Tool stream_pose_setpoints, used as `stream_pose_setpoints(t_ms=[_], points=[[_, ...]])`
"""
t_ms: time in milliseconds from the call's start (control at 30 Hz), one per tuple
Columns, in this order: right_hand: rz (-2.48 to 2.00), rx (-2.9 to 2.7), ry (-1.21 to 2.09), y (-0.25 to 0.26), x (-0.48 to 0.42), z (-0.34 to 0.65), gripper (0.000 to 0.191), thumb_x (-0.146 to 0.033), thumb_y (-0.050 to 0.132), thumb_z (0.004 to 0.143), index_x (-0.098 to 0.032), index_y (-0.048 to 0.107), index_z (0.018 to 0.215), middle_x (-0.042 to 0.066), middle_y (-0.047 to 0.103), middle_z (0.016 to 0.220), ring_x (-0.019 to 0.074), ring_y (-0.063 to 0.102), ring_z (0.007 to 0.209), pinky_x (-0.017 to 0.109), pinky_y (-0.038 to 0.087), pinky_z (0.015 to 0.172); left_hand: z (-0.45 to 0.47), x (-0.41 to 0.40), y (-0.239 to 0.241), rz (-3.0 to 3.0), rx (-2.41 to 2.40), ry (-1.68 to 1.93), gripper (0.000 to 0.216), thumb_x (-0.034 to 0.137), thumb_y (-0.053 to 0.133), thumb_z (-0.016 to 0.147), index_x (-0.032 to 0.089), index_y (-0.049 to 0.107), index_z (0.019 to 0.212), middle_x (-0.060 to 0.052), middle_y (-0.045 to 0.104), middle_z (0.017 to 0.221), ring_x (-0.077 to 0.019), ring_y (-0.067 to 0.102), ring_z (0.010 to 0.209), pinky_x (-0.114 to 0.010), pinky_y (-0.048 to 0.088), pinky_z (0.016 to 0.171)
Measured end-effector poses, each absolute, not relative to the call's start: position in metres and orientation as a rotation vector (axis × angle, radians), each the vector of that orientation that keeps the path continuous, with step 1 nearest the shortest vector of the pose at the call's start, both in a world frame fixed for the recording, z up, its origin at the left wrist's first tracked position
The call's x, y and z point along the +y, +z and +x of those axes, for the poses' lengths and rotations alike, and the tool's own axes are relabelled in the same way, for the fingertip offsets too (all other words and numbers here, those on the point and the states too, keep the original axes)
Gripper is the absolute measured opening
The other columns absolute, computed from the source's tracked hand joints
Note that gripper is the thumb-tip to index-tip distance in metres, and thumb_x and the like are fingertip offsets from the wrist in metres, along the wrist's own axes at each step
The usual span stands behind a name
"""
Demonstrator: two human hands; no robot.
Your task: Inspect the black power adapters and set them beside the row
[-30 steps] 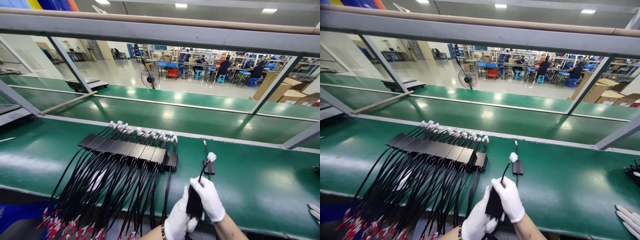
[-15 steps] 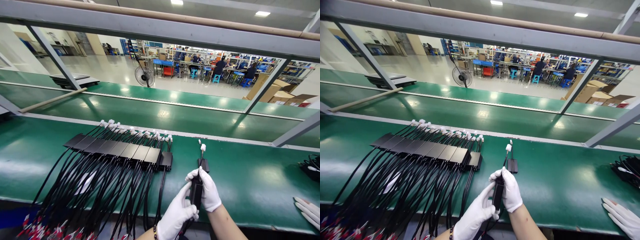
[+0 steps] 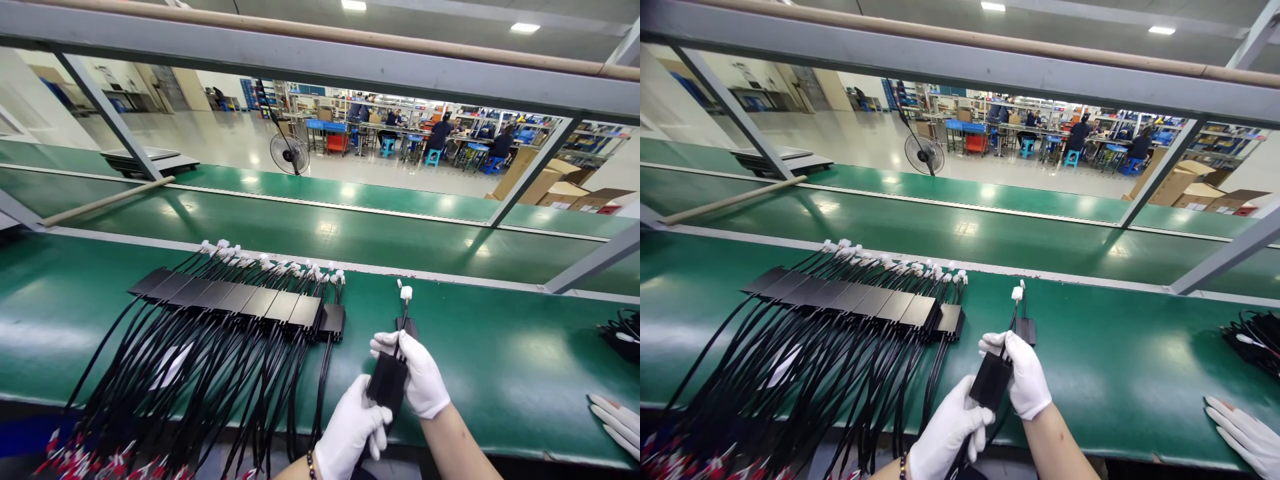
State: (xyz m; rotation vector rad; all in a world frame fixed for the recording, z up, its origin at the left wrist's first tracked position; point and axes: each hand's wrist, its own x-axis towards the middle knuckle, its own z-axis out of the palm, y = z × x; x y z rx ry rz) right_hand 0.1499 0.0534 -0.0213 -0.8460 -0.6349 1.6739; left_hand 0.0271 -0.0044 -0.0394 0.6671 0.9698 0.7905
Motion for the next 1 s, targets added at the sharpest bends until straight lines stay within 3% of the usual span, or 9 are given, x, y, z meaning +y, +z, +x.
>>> stream_pose_setpoints(t_ms=[100,233,333,467,633,733,800,867,1000], points=[[-0.955,-0.627,1.620,-0.025,0.058,0.153,0.032,-0.046,0.066,0.079,-0.015,0.068,0.085,0.011,0.070,0.095,0.0252,0.067,0.085,0.043,0.051,0.083,0.027,-0.004,-0.034,0.631,0.901,0.843,0.047,0.023,0.066,0.066,0.012,0.047,0.109,0.002,0.060,0.068,-0.0077,0.054,0.041,-0.017,0.045,0.039],[-0.913,-0.591,1.581,-0.027,0.066,0.155,0.031,-0.045,0.069,0.077,-0.016,0.067,0.086,0.006,0.070,0.087,0.0171,0.065,0.073,0.033,0.052,0.073,0.023,-0.006,-0.033,0.670,0.815,0.810,0.073,0.023,0.063,0.067,0.016,0.036,0.135,-0.004,0.063,0.087,-0.0063,0.054,0.043,-0.016,0.041,0.036],[-0.889,-0.620,1.462,-0.023,0.074,0.163,0.030,-0.039,0.076,0.071,-0.017,0.068,0.090,-0.001,0.064,0.069,0.0108,0.058,0.062,0.024,0.049,0.064,0.020,-0.008,-0.044,0.745,0.978,0.745,0.075,0.019,0.056,0.067,0.017,0.035,0.139,-0.001,0.064,0.079,-0.0034,0.045,0.036,-0.015,0.031,0.031],[-0.918,-0.665,1.364,-0.015,0.078,0.175,0.032,-0.036,0.077,0.070,-0.016,0.068,0.094,-0.002,0.062,0.065,0.0105,0.056,0.060,0.025,0.048,0.060,0.021,-0.007,-0.063,0.828,1.157,0.637,0.073,0.021,0.054,0.069,0.010,0.037,0.139,0.008,0.050,0.044,-0.0061,0.040,0.032,-0.016,0.031,0.034],[-0.930,-0.602,1.324,-0.001,0.080,0.188,0.037,-0.041,0.076,0.070,-0.017,0.067,0.097,0.001,0.067,0.071,0.0111,0.058,0.055,0.027,0.049,0.056,0.021,-0.005,-0.061,0.818,1.048,0.645,0.091,0.021,0.057,0.065,0.014,0.016,0.145,0.006,0.060,0.060,-0.0088,0.050,0.038,-0.019,0.035,0.039],[-0.891,-0.473,1.201,0.012,0.094,0.208,0.037,-0.040,0.078,0.066,-0.019,0.068,0.094,0.000,0.067,0.071,0.0096,0.057,0.052,0.022,0.046,0.048,0.017,-0.008,-0.053,0.797,0.967,0.518,0.075,0.028,0.061,0.065,0.004,0.036,0.132,0.001,0.061,0.055,-0.0100,0.050,0.040,-0.019,0.032,0.039],[-0.881,-0.411,1.096,0.020,0.107,0.226,0.035,-0.037,0.079,0.064,-0.020,0.068,0.093,-0.001,0.067,0.072,0.0077,0.056,0.050,0.019,0.043,0.043,0.014,-0.011,-0.050,0.773,0.920,0.478,0.050,0.037,0.065,0.066,0.004,0.056,0.103,-0.003,0.060,0.052,-0.0093,0.050,0.041,-0.019,0.031,0.040],[-0.858,-0.386,1.040,0.027,0.119,0.245,0.032,-0.036,0.078,0.065,-0.022,0.067,0.091,-0.003,0.066,0.074,0.0056,0.053,0.049,0.016,0.041,0.040,0.012,-0.011,-0.051,0.739,0.857,0.469,0.039,0.043,0.068,0.065,0.009,0.057,0.082,-0.005,0.060,0.052,-0.0098,0.051,0.041,-0.019,0.031,0.041],[-0.813,-0.386,0.988,0.037,0.138,0.271,0.026,-0.032,0.075,0.068,-0.021,0.066,0.090,-0.004,0.066,0.077,0.0038,0.053,0.051,0.013,0.042,0.041,0.007,-0.003,-0.055,0.603,0.763,0.504,0.039,0.042,0.072,0.062,0.012,0.052,0.079,-0.006,0.061,0.057,-0.0136,0.056,0.044,-0.021,0.035,0.042]])
